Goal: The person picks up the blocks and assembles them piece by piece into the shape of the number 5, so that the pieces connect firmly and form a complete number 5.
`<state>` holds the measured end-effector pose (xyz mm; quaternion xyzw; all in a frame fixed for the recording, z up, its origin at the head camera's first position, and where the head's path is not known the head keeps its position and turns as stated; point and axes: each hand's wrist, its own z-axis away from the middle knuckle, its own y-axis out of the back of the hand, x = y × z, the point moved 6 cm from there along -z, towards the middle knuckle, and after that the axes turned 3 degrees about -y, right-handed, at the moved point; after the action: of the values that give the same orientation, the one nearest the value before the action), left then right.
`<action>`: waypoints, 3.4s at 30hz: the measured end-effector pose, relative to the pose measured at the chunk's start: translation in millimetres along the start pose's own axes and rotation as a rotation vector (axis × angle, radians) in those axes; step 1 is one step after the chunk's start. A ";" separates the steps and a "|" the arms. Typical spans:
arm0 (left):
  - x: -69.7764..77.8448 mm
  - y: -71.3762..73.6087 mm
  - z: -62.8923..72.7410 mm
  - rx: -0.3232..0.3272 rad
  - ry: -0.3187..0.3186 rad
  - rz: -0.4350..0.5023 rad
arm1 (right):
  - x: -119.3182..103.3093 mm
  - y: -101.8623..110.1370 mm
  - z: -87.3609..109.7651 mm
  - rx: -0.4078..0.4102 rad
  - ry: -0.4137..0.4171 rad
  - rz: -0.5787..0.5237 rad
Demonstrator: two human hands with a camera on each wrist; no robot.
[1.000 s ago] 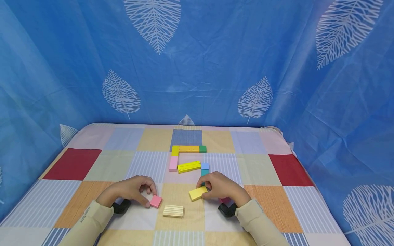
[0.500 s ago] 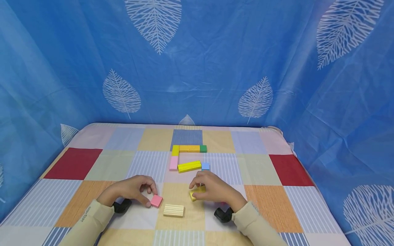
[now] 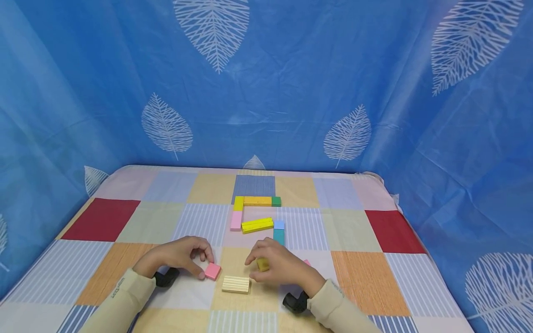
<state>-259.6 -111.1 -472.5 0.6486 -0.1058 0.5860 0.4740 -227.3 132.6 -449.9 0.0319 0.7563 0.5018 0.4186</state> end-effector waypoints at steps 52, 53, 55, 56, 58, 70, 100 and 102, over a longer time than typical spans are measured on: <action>-2.8 0.8 0.0 0.011 0.023 -0.023 | -7.2 -11.8 -10.0 0.049 -0.138 0.157; -2.9 0.8 0.1 0.013 0.023 -0.023 | -6.9 -11.4 -10.1 0.052 -0.142 0.155; -2.9 0.7 0.3 0.016 0.022 -0.022 | -6.1 -10.7 -10.3 0.058 -0.149 0.152; -2.8 0.8 0.4 0.019 0.022 -0.022 | -5.7 -10.4 -10.4 0.061 -0.150 0.151; -2.6 0.7 0.4 0.022 0.024 -0.023 | -4.7 -9.9 -10.3 0.066 -0.155 0.151; -2.4 0.9 0.1 0.017 0.032 -0.023 | -0.4 -6.9 -9.3 0.104 -0.174 0.157; -1.8 0.6 -0.4 0.017 0.027 -0.034 | 3.3 -5.6 -8.8 0.116 -0.165 0.164; -1.5 1.2 -0.1 0.016 0.023 -0.033 | 2.9 -4.8 -8.8 0.114 -0.168 0.157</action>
<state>-260.9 -112.3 -473.2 0.6474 -0.0849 0.5864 0.4794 -233.3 125.2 -454.1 0.1568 0.7412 0.4847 0.4371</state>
